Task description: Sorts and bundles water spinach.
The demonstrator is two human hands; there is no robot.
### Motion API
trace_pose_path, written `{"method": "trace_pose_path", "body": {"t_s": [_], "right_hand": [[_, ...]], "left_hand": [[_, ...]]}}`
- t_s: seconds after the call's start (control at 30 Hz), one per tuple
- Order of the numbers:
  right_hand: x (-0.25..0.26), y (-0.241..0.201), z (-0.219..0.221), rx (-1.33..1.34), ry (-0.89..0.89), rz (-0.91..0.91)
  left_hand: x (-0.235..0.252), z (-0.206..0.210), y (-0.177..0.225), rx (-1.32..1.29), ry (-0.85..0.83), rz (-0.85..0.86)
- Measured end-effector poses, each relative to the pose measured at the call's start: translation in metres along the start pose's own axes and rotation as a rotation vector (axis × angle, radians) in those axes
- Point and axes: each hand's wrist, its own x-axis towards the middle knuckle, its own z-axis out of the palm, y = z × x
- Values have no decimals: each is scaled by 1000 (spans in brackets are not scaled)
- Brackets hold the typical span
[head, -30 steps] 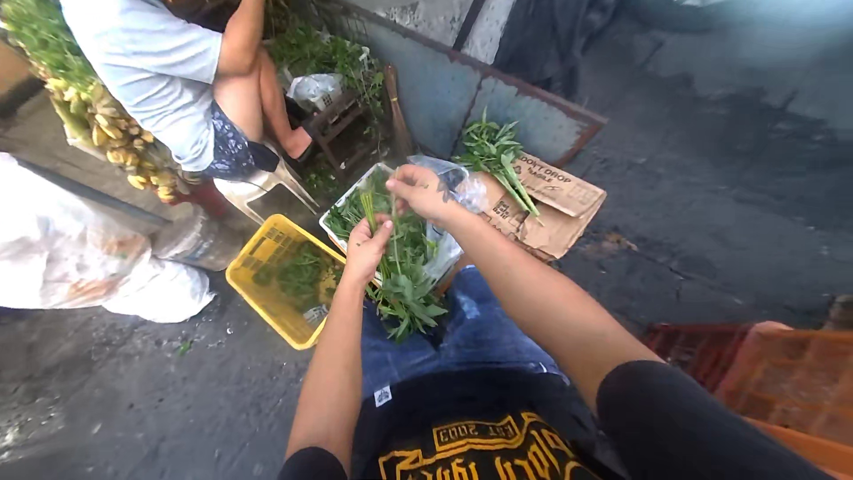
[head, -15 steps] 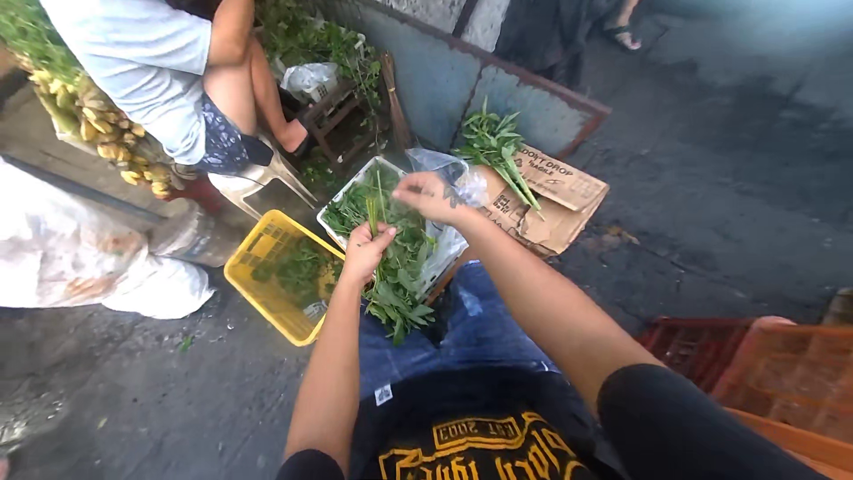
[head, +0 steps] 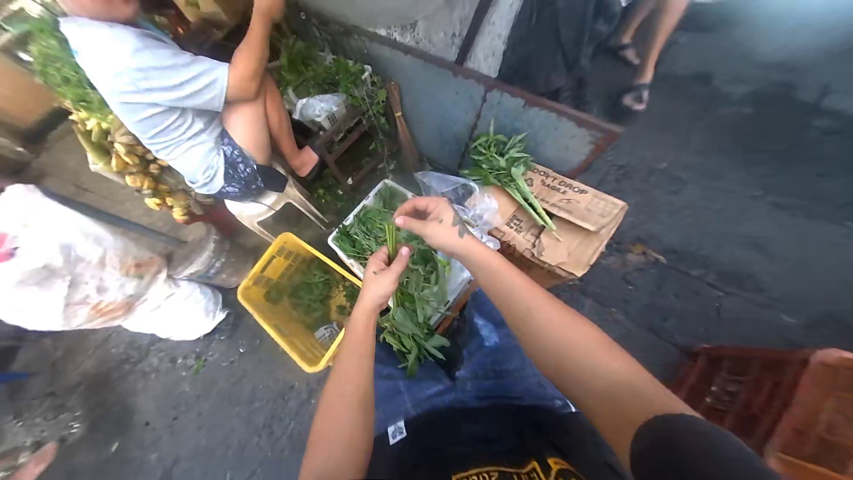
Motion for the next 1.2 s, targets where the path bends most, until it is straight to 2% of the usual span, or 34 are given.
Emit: {"method": "trace_pose_path", "body": {"t_s": [0.17, 0.3, 0.43, 0.57, 0.63, 0.73, 0.8, 0.87, 0.93, 0.97, 1.03, 1.07, 1.13, 1.2], "right_hand": [[-11, 9, 15, -90, 66, 32], [-10, 9, 25, -155, 147, 30], [-10, 17, 26, -198, 137, 30], [-1, 12, 11, -303, -67, 89], [10, -1, 0, -343, -129, 20], [26, -42, -11, -329, -90, -157], [33, -63, -6, -420, -135, -221], [38, -61, 12, -645, -303, -167], [39, -45, 27, -747, -505, -64], [39, -38, 28, -717, -497, -78], [44, -32, 24, -630, -379, -223], [46, -29, 26, -626, -390, -253], [41, -18, 33, -496, -455, -208], [43, -9, 25, -281, -420, -183]], "left_hand": [[7, 5, 1, -28, 87, -57], [7, 7, 0, 46, 77, -67], [6, 7, -2, 20, 80, -79], [3, -1, -10, 25, 48, -42], [2, -8, -13, 14, 9, -17], [-4, -13, -11, 14, -79, 14], [-7, -11, -2, 63, -127, 27], [0, -5, 6, 98, -162, 37], [6, -1, 5, 96, -161, 32], [7, -2, 5, 81, -177, 25], [8, -7, 8, 37, -189, 18], [9, -9, 8, 11, -165, 16], [5, -13, 4, -7, -125, -11], [12, -19, 2, -38, -150, 9]]}}
